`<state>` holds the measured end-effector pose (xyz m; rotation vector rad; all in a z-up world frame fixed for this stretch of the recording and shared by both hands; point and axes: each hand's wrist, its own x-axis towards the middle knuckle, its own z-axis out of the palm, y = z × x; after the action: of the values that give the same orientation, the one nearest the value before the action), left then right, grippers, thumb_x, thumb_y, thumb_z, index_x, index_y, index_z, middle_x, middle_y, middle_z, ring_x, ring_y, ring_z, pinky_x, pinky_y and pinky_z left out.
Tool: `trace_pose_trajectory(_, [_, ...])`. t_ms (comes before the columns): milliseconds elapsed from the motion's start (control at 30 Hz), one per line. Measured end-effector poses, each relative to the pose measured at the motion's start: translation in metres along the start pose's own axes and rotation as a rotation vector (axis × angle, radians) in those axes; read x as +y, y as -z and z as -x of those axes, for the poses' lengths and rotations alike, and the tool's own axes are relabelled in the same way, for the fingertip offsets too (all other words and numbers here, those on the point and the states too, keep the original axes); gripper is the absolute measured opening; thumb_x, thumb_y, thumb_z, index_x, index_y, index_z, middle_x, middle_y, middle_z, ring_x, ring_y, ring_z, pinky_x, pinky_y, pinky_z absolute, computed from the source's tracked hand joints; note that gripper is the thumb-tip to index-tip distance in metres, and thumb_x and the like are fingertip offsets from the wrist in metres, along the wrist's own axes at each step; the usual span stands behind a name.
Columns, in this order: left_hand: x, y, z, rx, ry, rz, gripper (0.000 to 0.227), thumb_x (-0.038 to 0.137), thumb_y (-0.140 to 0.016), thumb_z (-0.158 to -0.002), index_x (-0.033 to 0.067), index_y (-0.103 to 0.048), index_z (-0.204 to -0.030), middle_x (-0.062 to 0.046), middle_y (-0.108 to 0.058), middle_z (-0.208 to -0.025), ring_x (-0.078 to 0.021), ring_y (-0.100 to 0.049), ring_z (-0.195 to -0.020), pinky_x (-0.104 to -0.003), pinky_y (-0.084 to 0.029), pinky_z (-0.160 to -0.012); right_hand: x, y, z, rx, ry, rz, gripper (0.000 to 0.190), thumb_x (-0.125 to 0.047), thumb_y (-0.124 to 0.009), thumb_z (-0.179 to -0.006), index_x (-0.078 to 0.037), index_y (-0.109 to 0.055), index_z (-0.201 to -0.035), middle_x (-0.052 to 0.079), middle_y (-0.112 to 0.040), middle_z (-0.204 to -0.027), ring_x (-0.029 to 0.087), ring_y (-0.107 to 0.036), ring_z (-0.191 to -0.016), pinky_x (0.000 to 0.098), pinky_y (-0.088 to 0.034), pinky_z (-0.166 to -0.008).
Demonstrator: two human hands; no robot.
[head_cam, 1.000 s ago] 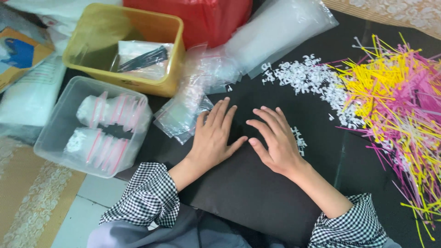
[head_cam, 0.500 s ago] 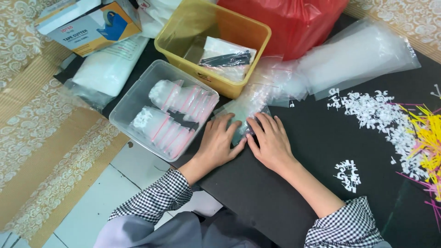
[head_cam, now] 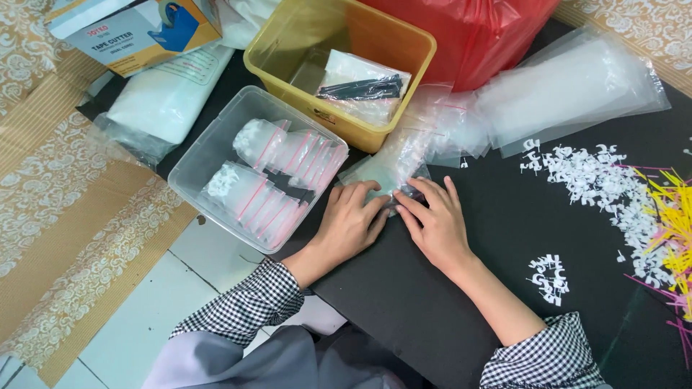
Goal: Sorting small white plastic components and colorful cable ties into small plastic bags
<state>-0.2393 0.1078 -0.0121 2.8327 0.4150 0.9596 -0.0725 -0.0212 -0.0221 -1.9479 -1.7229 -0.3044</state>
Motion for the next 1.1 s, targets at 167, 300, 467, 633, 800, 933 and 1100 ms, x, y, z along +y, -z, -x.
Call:
trace_pose_trajectory(167, [0.001,0.001,-0.004,0.119,-0.025,0.099,0.02,0.032,-0.067,-0.094,0.0178,-0.07,-0.108,-0.006,-0.059,-0.116,-0.0273,-0.063,-0.106,-0.039,-0.048,-0.086,0.0,0.006,-0.002,0.161,0.033,-0.068,0.016,-0.022,-0.068,-0.1,-0.017,-0.075,-0.113,0.005,-0.069,-0.123,0.025,-0.065,-0.123,0.0546,-0.026,-0.123])
trace_pose_trajectory(300, [0.003,0.005,-0.006,0.226,-0.07,0.182,0.023,0.038,-0.062,-0.096,0.0203,-0.069,-0.109,-0.006,-0.062,-0.116,-0.0265,-0.063,-0.104,-0.038,-0.047,-0.086,-0.001,0.016,0.0,0.326,0.096,-0.131,0.013,-0.017,-0.066,-0.1,-0.012,-0.073,-0.109,0.006,-0.071,-0.119,0.027,-0.065,-0.121,0.0554,-0.026,-0.123])
trace_pose_trajectory(467, [0.019,0.008,-0.006,0.21,-0.056,0.347,0.015,0.035,-0.065,-0.095,0.0217,-0.07,-0.096,-0.001,-0.065,-0.113,-0.0244,-0.064,-0.105,-0.037,-0.046,-0.089,0.001,0.034,0.03,0.371,0.099,-0.127,0.02,-0.022,-0.048,-0.106,-0.011,-0.061,-0.095,0.002,-0.072,-0.107,0.024,-0.064,-0.114,0.0601,-0.02,-0.124])
trace_pose_trajectory(633, [0.081,0.023,-0.033,-0.071,0.068,0.948,0.004,0.021,-0.068,-0.092,0.0168,-0.069,-0.092,0.0,-0.071,-0.092,-0.0255,-0.07,-0.089,-0.036,-0.052,-0.081,0.011,0.056,0.077,0.388,0.099,-0.123,0.04,-0.044,-0.026,-0.107,-0.018,-0.046,-0.084,-0.002,-0.058,-0.088,0.02,-0.058,-0.095,0.0582,-0.025,-0.118])
trace_pose_trajectory(800, [0.125,0.0,-0.062,-0.565,0.282,1.363,0.007,0.015,-0.069,-0.088,0.0084,-0.069,-0.09,-0.009,-0.07,-0.087,-0.0199,-0.063,-0.079,-0.036,-0.05,-0.071,0.037,0.083,0.126,0.465,-0.07,-0.03,0.03,-0.03,-0.031,-0.099,-0.018,-0.047,-0.077,-0.003,-0.048,-0.079,0.019,-0.051,-0.086,0.0527,-0.029,-0.112])
trace_pose_trajectory(933, [0.149,-0.027,-0.087,-0.883,0.238,1.572,0.034,0.031,-0.065,-0.095,0.0039,-0.066,-0.116,-0.017,-0.066,-0.114,-0.0249,-0.062,-0.11,-0.039,-0.051,-0.093,0.05,0.116,0.147,0.478,-0.223,0.047,0.031,-0.02,-0.033,-0.093,-0.018,-0.056,-0.073,-0.004,-0.049,-0.081,0.018,-0.048,-0.088,0.0508,-0.028,-0.112])
trace_pose_trajectory(1100, [0.178,-0.077,-0.097,-1.068,0.396,1.856,0.039,0.025,-0.073,-0.096,-0.0002,-0.06,-0.122,-0.01,-0.065,-0.101,-0.0127,-0.067,-0.085,-0.02,-0.05,-0.067,0.061,0.141,0.157,0.508,-0.286,0.22,0.017,-0.019,-0.057,-0.096,-0.019,-0.071,-0.087,-0.003,-0.05,-0.092,0.021,-0.048,-0.094,0.0493,-0.032,-0.108])
